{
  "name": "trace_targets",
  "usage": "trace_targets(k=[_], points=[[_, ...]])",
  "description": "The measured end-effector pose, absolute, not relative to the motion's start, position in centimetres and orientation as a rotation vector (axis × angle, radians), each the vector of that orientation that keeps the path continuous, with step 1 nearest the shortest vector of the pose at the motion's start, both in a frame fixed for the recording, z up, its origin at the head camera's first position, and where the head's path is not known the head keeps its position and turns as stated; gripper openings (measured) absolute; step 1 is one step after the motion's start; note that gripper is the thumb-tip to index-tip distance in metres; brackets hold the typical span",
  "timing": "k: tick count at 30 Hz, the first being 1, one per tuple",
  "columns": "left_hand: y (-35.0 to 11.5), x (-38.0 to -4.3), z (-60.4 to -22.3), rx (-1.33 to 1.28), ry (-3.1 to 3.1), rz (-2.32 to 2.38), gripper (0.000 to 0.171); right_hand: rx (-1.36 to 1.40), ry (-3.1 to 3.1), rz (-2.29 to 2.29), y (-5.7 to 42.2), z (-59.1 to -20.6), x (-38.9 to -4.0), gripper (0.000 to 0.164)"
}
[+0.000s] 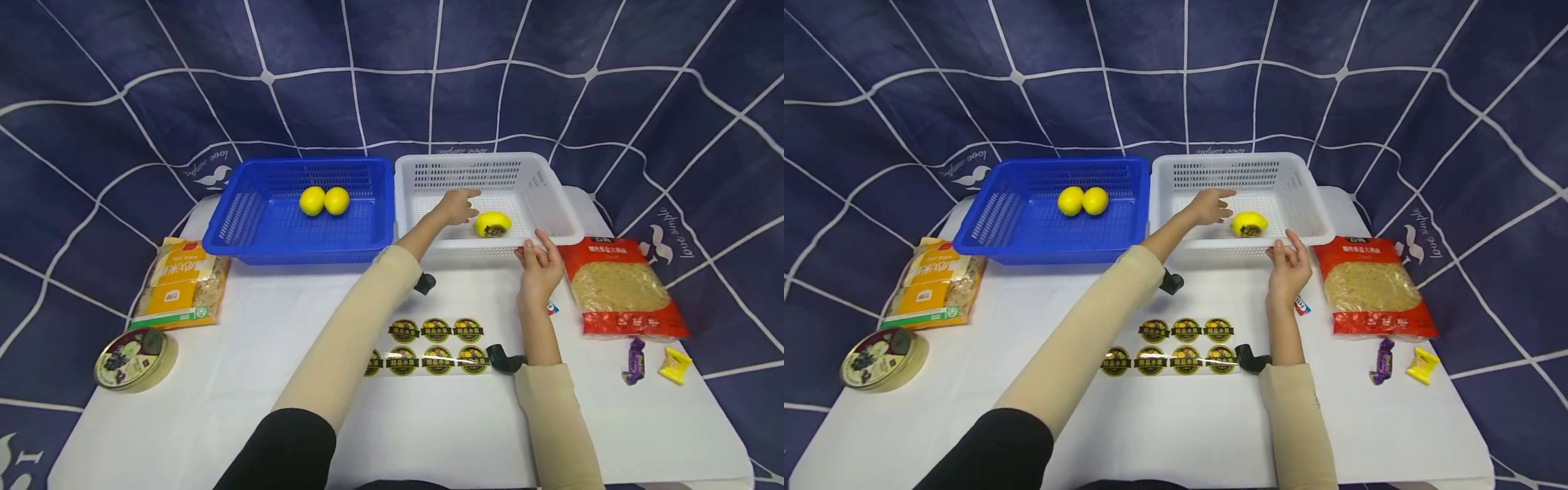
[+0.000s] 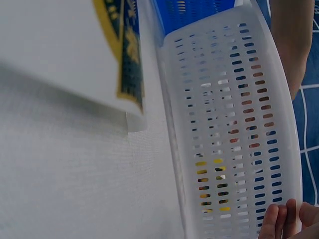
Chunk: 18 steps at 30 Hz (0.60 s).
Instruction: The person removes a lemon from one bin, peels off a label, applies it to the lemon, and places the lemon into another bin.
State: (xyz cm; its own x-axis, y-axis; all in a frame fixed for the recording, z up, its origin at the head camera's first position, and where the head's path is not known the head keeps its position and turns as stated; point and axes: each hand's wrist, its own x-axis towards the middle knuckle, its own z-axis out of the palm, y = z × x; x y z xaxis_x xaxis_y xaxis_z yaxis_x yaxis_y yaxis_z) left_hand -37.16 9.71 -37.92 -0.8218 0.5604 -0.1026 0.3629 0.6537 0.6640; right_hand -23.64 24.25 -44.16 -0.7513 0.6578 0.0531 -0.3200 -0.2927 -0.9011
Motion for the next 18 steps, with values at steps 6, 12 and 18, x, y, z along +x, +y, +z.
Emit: trace_targets(k=[6,12,18], points=[[5.2,-34.0,-35.4,0.898,2.539,1.161,0.044,-0.478,-1.366,2.081,24.2,-43.9,-23.6,0.035],[-2.5,-28.7,-33.5,0.890,2.574,1.500,0.041,-0.508,-1.364,2.052,23.8,-43.7,-23.5,0.030],[-11.1,-23.4,-32.9,0.676,2.737,1.857,0.040,-0.574,-1.495,1.886,22.6,-43.6,-23.2,0.028]])
